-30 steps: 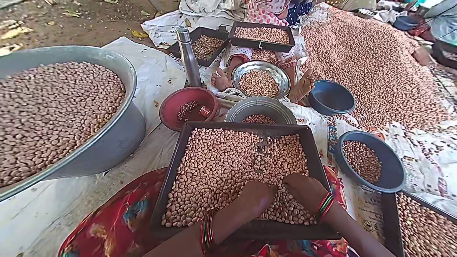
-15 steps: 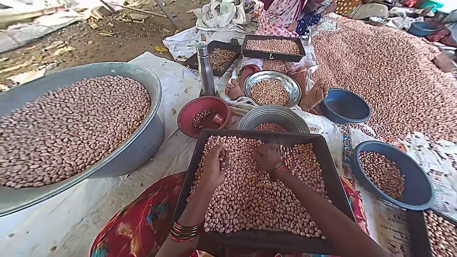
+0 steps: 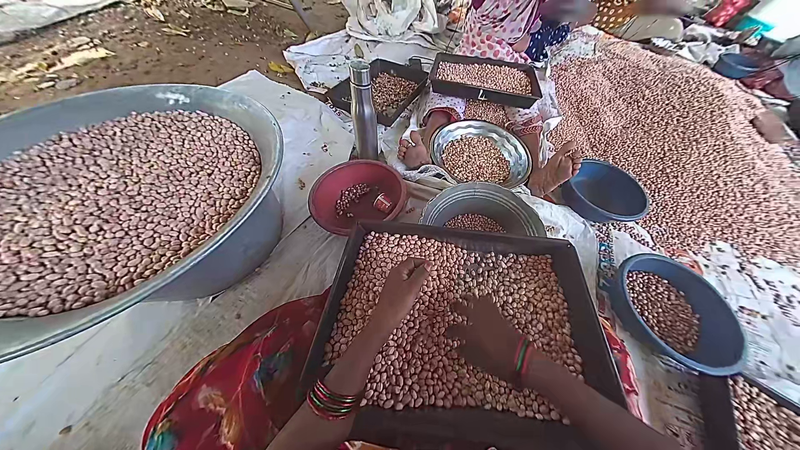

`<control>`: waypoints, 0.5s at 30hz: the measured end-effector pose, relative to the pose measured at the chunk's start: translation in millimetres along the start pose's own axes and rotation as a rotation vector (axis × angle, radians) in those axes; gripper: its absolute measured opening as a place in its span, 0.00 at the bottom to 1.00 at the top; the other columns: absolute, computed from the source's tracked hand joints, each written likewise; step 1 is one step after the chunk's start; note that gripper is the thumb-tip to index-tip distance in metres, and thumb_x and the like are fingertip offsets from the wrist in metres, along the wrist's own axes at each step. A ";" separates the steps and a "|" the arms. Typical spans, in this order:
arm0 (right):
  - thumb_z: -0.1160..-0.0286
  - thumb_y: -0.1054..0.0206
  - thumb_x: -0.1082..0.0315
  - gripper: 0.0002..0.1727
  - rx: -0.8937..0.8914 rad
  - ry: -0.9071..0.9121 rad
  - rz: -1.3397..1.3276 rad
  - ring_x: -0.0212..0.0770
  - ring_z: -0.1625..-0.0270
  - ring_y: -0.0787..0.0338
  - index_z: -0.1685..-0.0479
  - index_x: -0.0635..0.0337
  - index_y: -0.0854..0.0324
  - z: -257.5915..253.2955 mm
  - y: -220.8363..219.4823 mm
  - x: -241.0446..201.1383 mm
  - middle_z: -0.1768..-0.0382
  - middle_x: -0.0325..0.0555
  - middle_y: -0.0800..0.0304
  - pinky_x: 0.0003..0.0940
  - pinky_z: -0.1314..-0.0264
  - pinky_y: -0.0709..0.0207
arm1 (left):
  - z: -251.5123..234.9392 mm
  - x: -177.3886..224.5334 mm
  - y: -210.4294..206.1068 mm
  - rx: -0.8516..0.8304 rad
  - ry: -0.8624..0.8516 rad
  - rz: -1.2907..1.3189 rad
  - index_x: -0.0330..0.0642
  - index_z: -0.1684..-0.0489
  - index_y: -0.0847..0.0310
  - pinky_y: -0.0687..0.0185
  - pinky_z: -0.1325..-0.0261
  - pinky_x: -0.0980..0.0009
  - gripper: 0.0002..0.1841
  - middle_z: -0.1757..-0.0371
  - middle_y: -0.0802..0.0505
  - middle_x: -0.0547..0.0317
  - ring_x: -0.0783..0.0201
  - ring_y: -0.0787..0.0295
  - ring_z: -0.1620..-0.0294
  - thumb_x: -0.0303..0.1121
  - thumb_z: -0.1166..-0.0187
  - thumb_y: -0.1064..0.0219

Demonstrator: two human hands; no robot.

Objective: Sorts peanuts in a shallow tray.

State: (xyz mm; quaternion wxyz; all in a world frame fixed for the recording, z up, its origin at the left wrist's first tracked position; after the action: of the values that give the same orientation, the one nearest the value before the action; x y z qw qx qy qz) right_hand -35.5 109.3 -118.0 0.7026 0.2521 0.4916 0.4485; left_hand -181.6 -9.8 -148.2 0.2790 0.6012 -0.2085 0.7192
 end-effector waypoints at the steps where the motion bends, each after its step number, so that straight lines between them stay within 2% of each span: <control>1: 0.19 0.32 0.67 0.17 -0.060 0.125 0.002 0.81 0.13 0.39 0.35 0.60 0.11 -8.7 -14.9 -22.8 0.19 0.73 0.27 0.83 0.18 0.52 | 1.8 -0.9 -1.2 -0.014 -0.010 -0.053 0.35 0.50 0.17 0.41 0.75 0.84 0.10 0.73 0.22 0.71 0.82 0.37 0.81 0.31 0.10 0.43; 3: 0.17 0.35 0.68 0.15 -0.082 0.335 0.027 0.74 0.13 0.34 0.38 0.60 0.10 -19.4 -40.7 -55.4 0.22 0.67 0.22 0.81 0.17 0.50 | 5.0 -1.3 -2.1 -0.026 -0.016 -0.165 0.34 0.48 0.16 0.39 0.72 0.82 0.11 0.72 0.22 0.69 0.81 0.35 0.78 0.31 0.10 0.43; 4: 0.15 0.38 0.68 0.15 -0.096 0.393 0.051 0.71 0.14 0.31 0.40 0.61 0.10 -21.5 -48.4 -62.3 0.24 0.65 0.19 0.78 0.17 0.47 | 6.2 -1.1 -2.4 -0.038 -0.013 -0.249 0.35 0.47 0.16 0.37 0.70 0.80 0.12 0.70 0.20 0.67 0.78 0.33 0.76 0.33 0.09 0.43; 5: 0.13 0.39 0.68 0.15 -0.144 0.408 0.070 0.70 0.16 0.29 0.40 0.61 0.10 -21.2 -51.4 -63.5 0.25 0.64 0.18 0.77 0.17 0.45 | 7.5 1.4 -3.2 -0.074 0.001 -0.362 0.36 0.43 0.16 0.30 0.64 0.74 0.13 0.66 0.16 0.61 0.73 0.27 0.71 0.34 0.09 0.44; 6: 0.12 0.41 0.68 0.16 -0.229 0.383 0.088 0.70 0.16 0.29 0.38 0.62 0.11 -18.4 -50.0 -60.1 0.25 0.65 0.19 0.75 0.16 0.46 | 8.1 7.9 -5.3 -0.146 0.031 -0.494 0.37 0.36 0.17 0.23 0.51 0.65 0.16 0.56 0.10 0.52 0.63 0.17 0.60 0.35 0.07 0.46; 7: 0.11 0.42 0.68 0.16 -0.316 0.338 0.117 0.71 0.16 0.29 0.37 0.63 0.12 -13.1 -45.7 -53.1 0.24 0.66 0.20 0.74 0.16 0.45 | 6.8 15.4 -10.3 -0.236 0.056 -0.641 0.38 0.29 0.19 0.20 0.40 0.55 0.19 0.46 0.08 0.45 0.53 0.11 0.48 0.37 0.06 0.49; 8: 0.12 0.41 0.69 0.16 -0.399 0.277 0.154 0.73 0.18 0.28 0.37 0.66 0.13 -5.1 -38.9 -44.4 0.25 0.68 0.20 0.75 0.18 0.42 | 4.0 21.9 -17.7 -0.324 0.080 -0.786 0.40 0.23 0.23 0.22 0.33 0.48 0.21 0.39 0.09 0.41 0.46 0.11 0.39 0.38 0.05 0.52; 9: 0.13 0.40 0.68 0.16 -0.472 0.198 0.207 0.74 0.20 0.26 0.38 0.67 0.13 4.1 -30.7 -34.4 0.27 0.69 0.19 0.74 0.21 0.39 | 0.4 26.7 -26.1 -0.391 0.100 -0.926 0.42 0.20 0.25 0.24 0.30 0.43 0.22 0.36 0.10 0.39 0.41 0.13 0.34 0.39 0.04 0.55; 11: 0.13 0.38 0.63 0.17 -0.597 -0.040 0.302 0.74 0.23 0.25 0.37 0.65 0.13 21.6 -9.9 -11.6 0.29 0.69 0.19 0.76 0.24 0.38 | -9.0 31.8 -43.1 -0.479 0.147 -1.154 0.43 0.20 0.27 0.23 0.32 0.39 0.23 0.35 0.11 0.37 0.37 0.14 0.32 0.39 0.04 0.59; 12: 0.14 0.38 0.64 0.17 -0.596 -0.159 0.316 0.75 0.22 0.26 0.37 0.64 0.13 31.5 2.0 2.5 0.27 0.70 0.20 0.78 0.25 0.39 | -12.8 31.8 -50.7 -0.497 0.162 -1.222 0.41 0.22 0.27 0.22 0.35 0.38 0.22 0.36 0.11 0.36 0.36 0.14 0.32 0.37 0.04 0.59; 13: 0.14 0.38 0.65 0.17 -0.547 -0.266 0.307 0.75 0.21 0.27 0.36 0.63 0.12 40.8 13.7 18.0 0.25 0.69 0.21 0.79 0.24 0.40 | -15.2 32.2 -56.9 -0.503 0.170 -1.266 0.38 0.24 0.27 0.21 0.37 0.38 0.21 0.37 0.11 0.35 0.35 0.14 0.33 0.35 0.04 0.59; 15: 0.12 0.41 0.66 0.17 -0.385 -0.406 0.315 0.74 0.24 0.23 0.35 0.63 0.13 56.0 33.9 43.7 0.28 0.69 0.19 0.76 0.26 0.34 | -16.0 35.2 -65.4 -0.494 0.192 -1.303 0.35 0.26 0.28 0.20 0.39 0.39 0.19 0.38 0.12 0.34 0.35 0.14 0.34 0.30 0.06 0.58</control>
State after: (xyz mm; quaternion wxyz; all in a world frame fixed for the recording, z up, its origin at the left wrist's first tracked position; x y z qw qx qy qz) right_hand 7.9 168.6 -89.5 0.7430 0.2718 0.2023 0.5772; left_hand -155.2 55.2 -119.0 0.7987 0.4566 0.0623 0.3870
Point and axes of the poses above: each hand's wrist, its own z-axis away from the middle knuckle, its own y-axis out of the back of the hand, x = y × z, the point moved 2 cm from there along -z, towards the middle knuckle
